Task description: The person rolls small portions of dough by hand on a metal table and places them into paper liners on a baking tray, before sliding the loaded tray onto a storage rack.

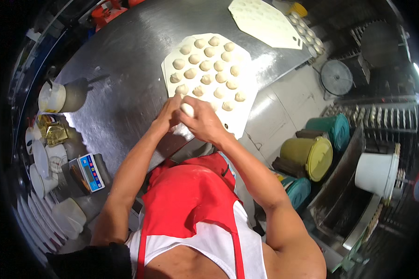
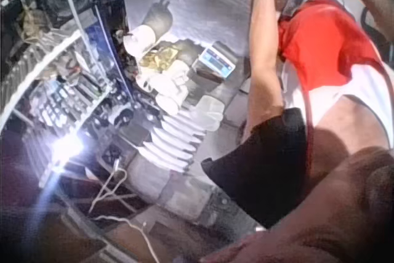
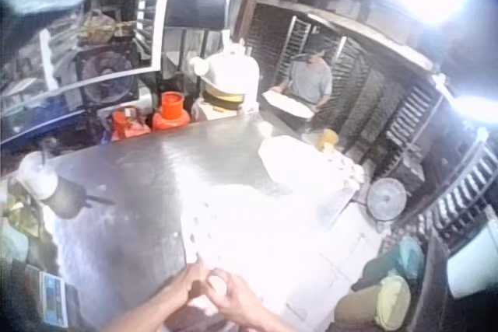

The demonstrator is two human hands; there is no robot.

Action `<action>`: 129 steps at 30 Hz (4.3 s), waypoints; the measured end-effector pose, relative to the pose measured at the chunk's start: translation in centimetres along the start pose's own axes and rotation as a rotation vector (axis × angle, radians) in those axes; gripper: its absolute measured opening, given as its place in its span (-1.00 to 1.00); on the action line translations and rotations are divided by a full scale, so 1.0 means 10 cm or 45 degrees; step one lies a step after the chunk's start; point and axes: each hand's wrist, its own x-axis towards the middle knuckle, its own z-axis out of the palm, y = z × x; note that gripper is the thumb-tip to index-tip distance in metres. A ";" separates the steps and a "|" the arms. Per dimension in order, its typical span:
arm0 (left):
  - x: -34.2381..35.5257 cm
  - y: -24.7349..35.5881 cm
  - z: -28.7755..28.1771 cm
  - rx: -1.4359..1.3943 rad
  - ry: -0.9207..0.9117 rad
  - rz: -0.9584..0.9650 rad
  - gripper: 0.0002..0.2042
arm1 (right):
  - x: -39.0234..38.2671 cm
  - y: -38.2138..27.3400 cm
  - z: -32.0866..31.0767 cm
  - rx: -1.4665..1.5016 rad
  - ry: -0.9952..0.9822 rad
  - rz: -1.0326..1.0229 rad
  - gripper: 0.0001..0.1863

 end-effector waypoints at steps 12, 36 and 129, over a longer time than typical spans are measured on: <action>-0.17 0.38 0.28 -0.069 0.099 -0.122 -0.49 | 0.96 2.48 -1.97 -0.544 0.433 0.227 -0.68; -0.13 0.91 0.01 0.253 -0.019 0.305 -0.76 | 0.40 0.27 -0.50 -0.124 0.219 0.178 -0.59; 0.48 -1.45 0.23 -0.001 0.393 -0.360 -0.64 | -0.88 2.19 -0.59 -0.423 0.369 0.891 -0.23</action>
